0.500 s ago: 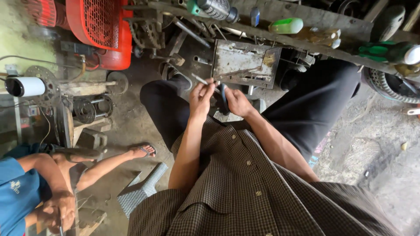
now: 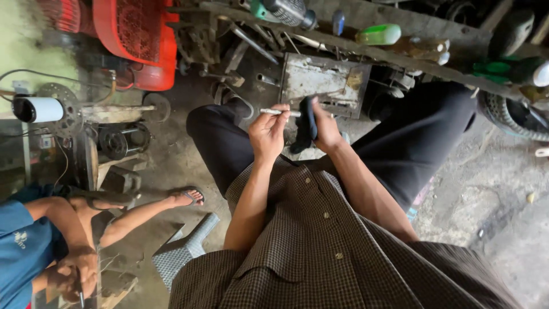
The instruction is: The person sits on the floor and cleans a small metal rod using a dark cloth. They repeatedly wipe the rod and then place it on a nearby metal rack before picking up another rod to continue the cleaning process.
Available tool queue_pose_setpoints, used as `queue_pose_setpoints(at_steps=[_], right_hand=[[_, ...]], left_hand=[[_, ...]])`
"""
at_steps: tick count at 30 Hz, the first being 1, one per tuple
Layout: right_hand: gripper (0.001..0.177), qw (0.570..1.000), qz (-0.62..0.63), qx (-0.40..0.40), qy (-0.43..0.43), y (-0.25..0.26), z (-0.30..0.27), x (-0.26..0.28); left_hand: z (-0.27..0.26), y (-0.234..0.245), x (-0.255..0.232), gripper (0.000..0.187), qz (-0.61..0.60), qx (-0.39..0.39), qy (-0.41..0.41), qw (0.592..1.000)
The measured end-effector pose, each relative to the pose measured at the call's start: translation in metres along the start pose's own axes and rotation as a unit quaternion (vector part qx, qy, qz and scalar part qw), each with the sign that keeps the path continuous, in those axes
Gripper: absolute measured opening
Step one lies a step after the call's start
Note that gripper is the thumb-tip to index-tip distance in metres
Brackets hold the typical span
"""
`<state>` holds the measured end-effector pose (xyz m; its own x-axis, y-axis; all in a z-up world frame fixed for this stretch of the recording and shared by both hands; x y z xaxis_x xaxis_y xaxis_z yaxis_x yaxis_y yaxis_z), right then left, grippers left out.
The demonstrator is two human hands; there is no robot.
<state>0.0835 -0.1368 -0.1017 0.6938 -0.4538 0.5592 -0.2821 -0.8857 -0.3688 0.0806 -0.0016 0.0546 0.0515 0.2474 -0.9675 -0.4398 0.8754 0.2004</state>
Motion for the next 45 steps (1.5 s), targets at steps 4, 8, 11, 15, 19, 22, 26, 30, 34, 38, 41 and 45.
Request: queue_pose_setpoints(at_steps=[4, 8, 11, 15, 19, 22, 26, 30, 34, 38, 41, 45], right_hand=[[0.038, 0.987, 0.089, 0.109, -0.075, -0.02, -0.025, -0.001], [0.034, 0.99, 0.068, 0.112, -0.058, -0.013, -0.01, -0.017], [0.034, 0.991, 0.055, 0.117, -0.039, -0.007, -0.001, -0.028], [0.028, 0.997, -0.033, 0.046, 0.047, -0.005, -0.003, -0.012], [0.031, 0.991, -0.052, 0.003, 0.124, 0.002, -0.005, 0.005], [0.03, 0.988, -0.062, 0.069, 0.126, -0.001, -0.01, 0.0], [0.029, 0.955, -0.137, 0.166, 0.203, -0.018, -0.025, 0.0], [0.031, 0.949, -0.165, 0.199, 0.179, -0.029, -0.04, 0.0], [0.032, 0.934, -0.212, 0.152, 0.245, -0.022, -0.027, -0.007], [0.042, 0.866, -0.392, 0.069, 0.304, -0.012, -0.021, -0.007], [0.055, 0.895, -0.379, 0.031, 0.232, 0.0, 0.0, -0.017], [0.042, 0.995, 0.032, 0.09, 0.016, -0.009, -0.011, 0.002]], left_hand=[[0.0, -0.005, -0.002, 0.01, -0.035, 0.016, 0.029, 0.999], [-0.002, -0.004, -0.033, 0.009, 0.141, -0.011, -0.125, 0.982], [-0.007, -0.006, -0.045, 0.01, 0.143, 0.003, -0.182, 0.973], [-0.003, -0.007, -0.036, 0.006, 0.183, 0.017, -0.182, 0.966], [0.004, 0.009, 0.018, 0.013, 0.154, -0.027, -0.053, 0.986], [-0.004, 0.014, 0.069, 0.019, -0.018, -0.004, 0.119, 0.993], [-0.004, 0.017, 0.075, 0.023, -0.052, -0.013, 0.142, 0.988], [0.001, 0.012, 0.051, 0.026, -0.018, 0.014, 0.138, 0.99], [-0.005, 0.0, 0.061, 0.025, 0.08, 0.092, 0.078, 0.989], [-0.004, 0.004, 0.076, 0.027, 0.039, 0.05, 0.094, 0.994], [0.01, 0.02, 0.076, 0.023, -0.094, -0.011, 0.154, 0.984], [0.019, 0.035, 0.051, 0.027, 0.138, 0.054, 0.117, 0.982]])
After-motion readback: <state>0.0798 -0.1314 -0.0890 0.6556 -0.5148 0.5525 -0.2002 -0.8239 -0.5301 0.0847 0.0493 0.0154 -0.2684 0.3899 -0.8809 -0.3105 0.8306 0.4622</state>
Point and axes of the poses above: each hand's wrist, its own z-axis towards the middle knuckle, its own y-axis out of the back of the hand, x = y × z, the point moved 7 cm from there along z, towards the middle knuckle, and after that the axes turned 14 degrees about -x, right-handed, at the moved point
